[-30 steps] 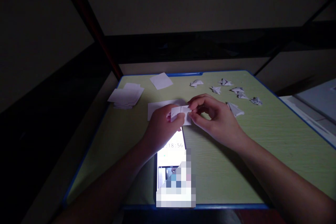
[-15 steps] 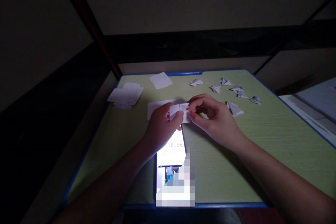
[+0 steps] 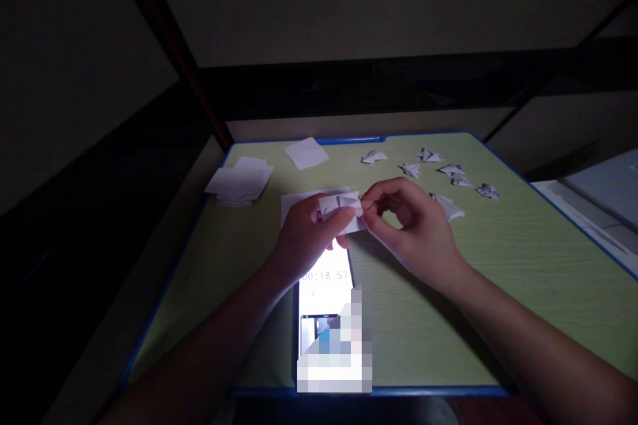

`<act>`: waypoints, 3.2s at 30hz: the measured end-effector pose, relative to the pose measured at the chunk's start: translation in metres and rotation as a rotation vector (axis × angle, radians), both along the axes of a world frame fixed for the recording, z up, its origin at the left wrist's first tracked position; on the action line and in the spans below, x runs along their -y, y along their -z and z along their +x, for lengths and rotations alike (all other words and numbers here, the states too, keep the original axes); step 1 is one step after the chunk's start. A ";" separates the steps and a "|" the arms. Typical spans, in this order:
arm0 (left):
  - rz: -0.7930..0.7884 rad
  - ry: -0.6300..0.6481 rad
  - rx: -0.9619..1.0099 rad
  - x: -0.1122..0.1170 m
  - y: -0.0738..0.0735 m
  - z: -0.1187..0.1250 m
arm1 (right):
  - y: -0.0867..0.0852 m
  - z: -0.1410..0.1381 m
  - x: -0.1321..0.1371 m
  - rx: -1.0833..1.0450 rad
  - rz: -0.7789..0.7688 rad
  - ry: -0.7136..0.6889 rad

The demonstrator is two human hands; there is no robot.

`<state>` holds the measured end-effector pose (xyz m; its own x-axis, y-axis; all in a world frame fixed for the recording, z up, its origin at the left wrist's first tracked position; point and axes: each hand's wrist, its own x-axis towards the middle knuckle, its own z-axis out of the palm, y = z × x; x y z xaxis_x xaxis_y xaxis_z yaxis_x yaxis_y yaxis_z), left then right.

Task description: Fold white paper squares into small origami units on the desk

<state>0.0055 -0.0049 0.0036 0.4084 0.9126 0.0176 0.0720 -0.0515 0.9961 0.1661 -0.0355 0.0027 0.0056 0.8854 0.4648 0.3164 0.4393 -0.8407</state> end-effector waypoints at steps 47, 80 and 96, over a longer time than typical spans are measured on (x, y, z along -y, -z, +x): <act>0.086 -0.010 -0.007 0.002 -0.004 0.002 | 0.001 0.001 -0.002 -0.238 -0.323 -0.058; 0.070 -0.015 0.029 0.001 0.001 0.000 | 0.000 -0.001 0.000 -0.120 -0.209 0.006; 0.043 -0.003 0.058 0.002 -0.005 0.000 | -0.001 -0.003 0.001 -0.177 -0.216 -0.041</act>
<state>0.0055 -0.0070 0.0090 0.4028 0.9117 0.0808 0.0141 -0.0945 0.9954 0.1633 -0.0367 0.0039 0.0321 0.9650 0.2601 0.1421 0.2532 -0.9569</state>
